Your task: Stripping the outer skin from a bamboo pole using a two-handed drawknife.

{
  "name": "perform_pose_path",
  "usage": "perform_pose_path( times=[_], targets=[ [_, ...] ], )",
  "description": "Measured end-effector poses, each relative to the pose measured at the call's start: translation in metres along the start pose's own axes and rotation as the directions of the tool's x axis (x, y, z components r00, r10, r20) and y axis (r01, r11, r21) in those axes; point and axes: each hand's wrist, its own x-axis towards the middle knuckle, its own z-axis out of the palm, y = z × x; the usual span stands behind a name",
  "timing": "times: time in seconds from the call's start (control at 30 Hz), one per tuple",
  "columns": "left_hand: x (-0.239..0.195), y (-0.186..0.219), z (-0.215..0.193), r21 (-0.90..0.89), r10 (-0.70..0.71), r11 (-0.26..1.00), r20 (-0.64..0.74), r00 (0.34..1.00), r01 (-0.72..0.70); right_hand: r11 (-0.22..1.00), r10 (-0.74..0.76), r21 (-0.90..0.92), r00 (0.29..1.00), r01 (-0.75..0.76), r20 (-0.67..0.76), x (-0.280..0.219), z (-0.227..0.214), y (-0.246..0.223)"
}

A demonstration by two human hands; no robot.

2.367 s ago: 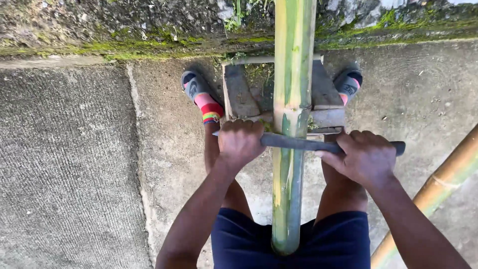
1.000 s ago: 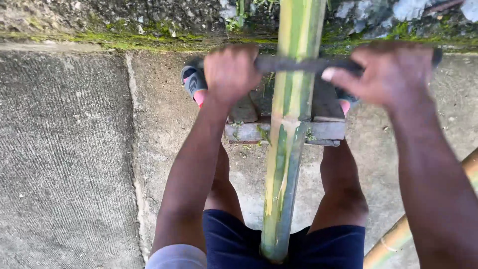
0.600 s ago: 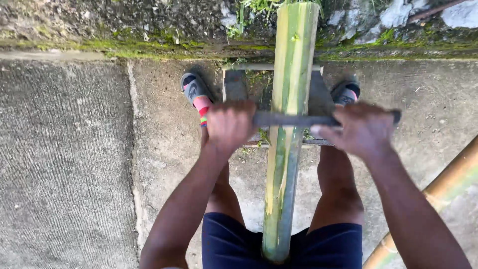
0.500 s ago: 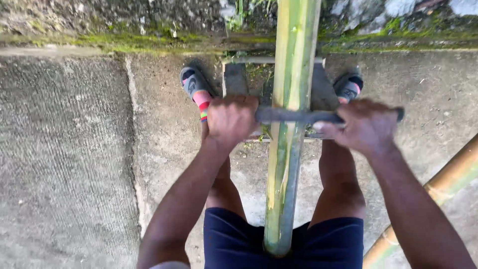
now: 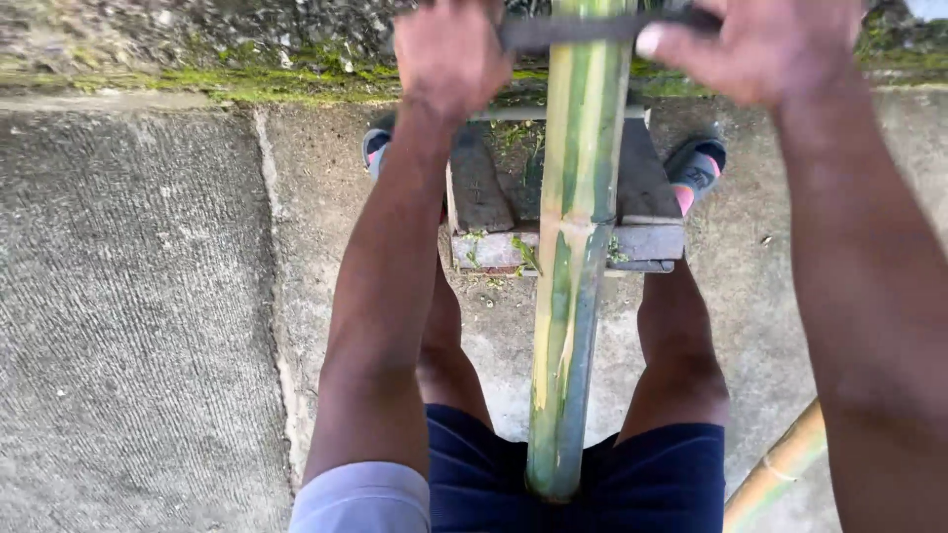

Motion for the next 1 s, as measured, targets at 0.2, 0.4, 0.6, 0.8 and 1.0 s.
perform_pose_path(
  times=[0.2,0.4,0.6,0.8,1.0],
  targets=[
    [-0.122,0.038,-0.025,-0.086,-0.01,0.996,0.059,0.998,0.015,0.985,0.174,-0.098,0.865,-0.144,0.471,-0.08,-0.06,-0.075],
    [-0.153,0.042,-0.01,-0.354,-0.041,0.934,-0.003,0.999,0.037,0.992,0.11,-0.109,0.86,-0.064,0.498,-0.09,-0.085,-0.104],
    [-0.143,0.038,-0.008,-0.35,-0.003,0.936,-0.118,0.993,-0.039,0.974,0.163,-0.215,0.864,-0.064,0.477,-0.109,-0.083,-0.106],
    [-0.174,0.049,-0.001,-0.402,0.085,0.915,0.126,0.988,-0.027,0.98,0.055,-0.196,0.951,0.006,0.303,-0.141,-0.072,-0.109],
    [-0.137,0.036,0.002,-0.436,0.032,0.899,-0.05,0.998,-0.05,0.951,0.222,-0.3,0.826,-0.068,0.518,-0.066,-0.086,-0.099]
  ],
)
